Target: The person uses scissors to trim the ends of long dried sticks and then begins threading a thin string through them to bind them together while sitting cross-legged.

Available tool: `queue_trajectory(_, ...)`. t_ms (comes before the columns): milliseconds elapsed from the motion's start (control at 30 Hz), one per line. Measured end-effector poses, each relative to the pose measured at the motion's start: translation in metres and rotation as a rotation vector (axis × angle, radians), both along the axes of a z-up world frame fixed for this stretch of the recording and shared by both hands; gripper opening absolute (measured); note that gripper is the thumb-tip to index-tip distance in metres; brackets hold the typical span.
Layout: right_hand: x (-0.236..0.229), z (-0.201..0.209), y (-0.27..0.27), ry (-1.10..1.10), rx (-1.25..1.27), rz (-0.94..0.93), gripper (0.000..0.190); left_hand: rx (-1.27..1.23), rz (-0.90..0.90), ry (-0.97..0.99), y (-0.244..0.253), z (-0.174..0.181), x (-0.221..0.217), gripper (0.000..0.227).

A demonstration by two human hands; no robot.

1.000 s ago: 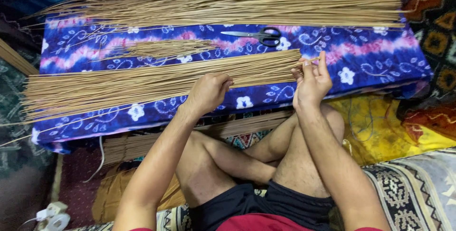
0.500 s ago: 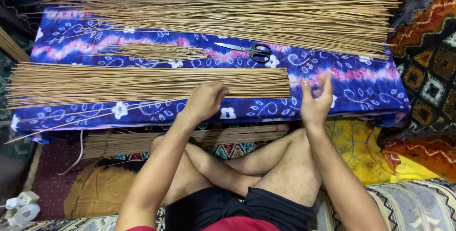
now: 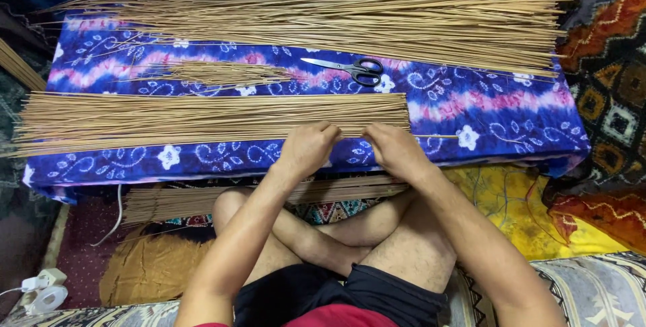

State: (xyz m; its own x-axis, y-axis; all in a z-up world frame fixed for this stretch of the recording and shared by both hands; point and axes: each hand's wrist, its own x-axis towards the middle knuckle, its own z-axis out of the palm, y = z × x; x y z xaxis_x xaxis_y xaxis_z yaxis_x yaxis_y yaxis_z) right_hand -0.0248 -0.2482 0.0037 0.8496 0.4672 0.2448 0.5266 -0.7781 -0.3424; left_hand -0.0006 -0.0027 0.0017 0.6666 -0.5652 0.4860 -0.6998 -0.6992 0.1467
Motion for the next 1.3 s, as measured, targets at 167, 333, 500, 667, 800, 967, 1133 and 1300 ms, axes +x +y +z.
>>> queue_trajectory(167, -0.005, 0.012, -0.04, 0.037, -0.029, -0.092, 0.017, -0.003, 0.062, 0.019, 0.049, -0.008, 0.012, 0.007)
queue_trajectory(333, -0.008, 0.026, -0.009, 0.096, -0.058, -0.056, 0.022, -0.035, 0.095, 0.009, 0.036, -0.038, 0.019, 0.011)
queue_trajectory(500, 0.007, -0.005, 0.034, -0.087, -0.104, 0.028, 0.018, -0.04, 0.079, -0.032, -0.002, -0.033, 0.014, 0.012)
queue_trajectory(667, 0.0, -0.006, 0.017, 0.001, -0.116, -0.038, 0.018, -0.047, 0.078, -0.024, 0.018, -0.04, 0.013, 0.01)
queue_trajectory(800, -0.007, 0.018, -0.02, 0.055, -0.184, -0.153, 0.018, -0.041, 0.091, 0.02, 0.068, -0.063, 0.029, 0.008)
queue_trajectory(967, -0.01, 0.018, -0.017, 0.12, -0.169, -0.138, 0.019, -0.057, 0.12, 0.031, 0.071, -0.045, 0.019, 0.008)
queue_trajectory(1133, -0.01, 0.0, 0.039, 0.088, -0.111, -0.06, 0.023, -0.079, 0.097, 0.004, 0.027, -0.033, 0.01, 0.011)
queue_trajectory(1300, -0.007, -0.003, 0.051, 0.011, -0.16, -0.051, 0.023, -0.086, 0.02, -0.015, 0.02, -0.016, 0.005, 0.011)
